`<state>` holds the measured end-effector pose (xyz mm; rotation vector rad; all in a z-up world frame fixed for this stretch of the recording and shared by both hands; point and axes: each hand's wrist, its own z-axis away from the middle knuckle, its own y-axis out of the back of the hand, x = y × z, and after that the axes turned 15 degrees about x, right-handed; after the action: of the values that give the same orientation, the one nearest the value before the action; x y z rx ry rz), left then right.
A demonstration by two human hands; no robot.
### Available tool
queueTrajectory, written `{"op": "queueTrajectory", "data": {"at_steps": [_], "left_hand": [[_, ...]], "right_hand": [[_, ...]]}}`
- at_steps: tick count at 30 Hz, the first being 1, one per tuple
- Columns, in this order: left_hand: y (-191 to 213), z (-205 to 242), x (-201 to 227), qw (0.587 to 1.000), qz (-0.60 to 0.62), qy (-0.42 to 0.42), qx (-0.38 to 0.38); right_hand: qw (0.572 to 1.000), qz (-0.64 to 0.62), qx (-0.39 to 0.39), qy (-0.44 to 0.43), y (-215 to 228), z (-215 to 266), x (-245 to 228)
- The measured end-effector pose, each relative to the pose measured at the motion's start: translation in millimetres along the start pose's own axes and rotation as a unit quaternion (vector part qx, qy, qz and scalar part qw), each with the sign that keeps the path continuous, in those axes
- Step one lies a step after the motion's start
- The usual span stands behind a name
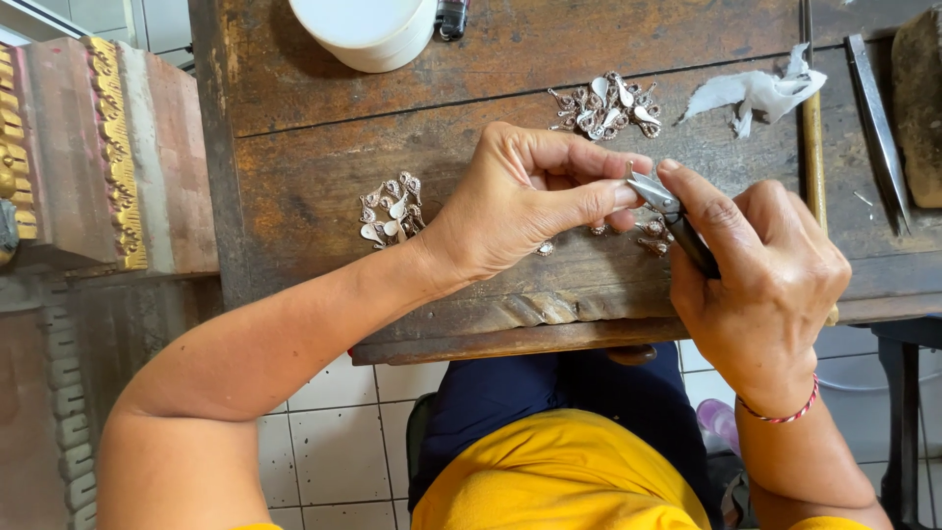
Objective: Trimming and shaping small decorative components using pliers and a needle file at a workshop bench.
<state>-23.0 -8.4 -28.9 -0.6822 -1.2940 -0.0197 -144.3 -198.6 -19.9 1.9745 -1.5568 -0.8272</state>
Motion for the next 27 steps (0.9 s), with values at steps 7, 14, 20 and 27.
{"op": "queueTrajectory", "data": {"at_steps": [7,14,20,27], "left_hand": [[1.8,-0.1,-0.6,1.0,0.001,-0.007,-0.008],[2.1,-1.4,3.7,1.0,-0.013,-0.001,-0.014],[2.0,-3.7,0.6,1.0,0.008,-0.007,-0.004],[-1.7,-0.9,6.7,0.998,-0.04,-0.035,0.017]], "right_hand": [[0.999,0.04,-0.009,0.009,-0.2,5.4,1.7],[0.999,0.044,-0.016,0.004,-0.5,6.0,1.8],[1.0,0.024,-0.01,0.009,-1.5,-1.8,0.1],[0.999,0.031,0.0,0.006,-2.9,2.7,0.9]]}}
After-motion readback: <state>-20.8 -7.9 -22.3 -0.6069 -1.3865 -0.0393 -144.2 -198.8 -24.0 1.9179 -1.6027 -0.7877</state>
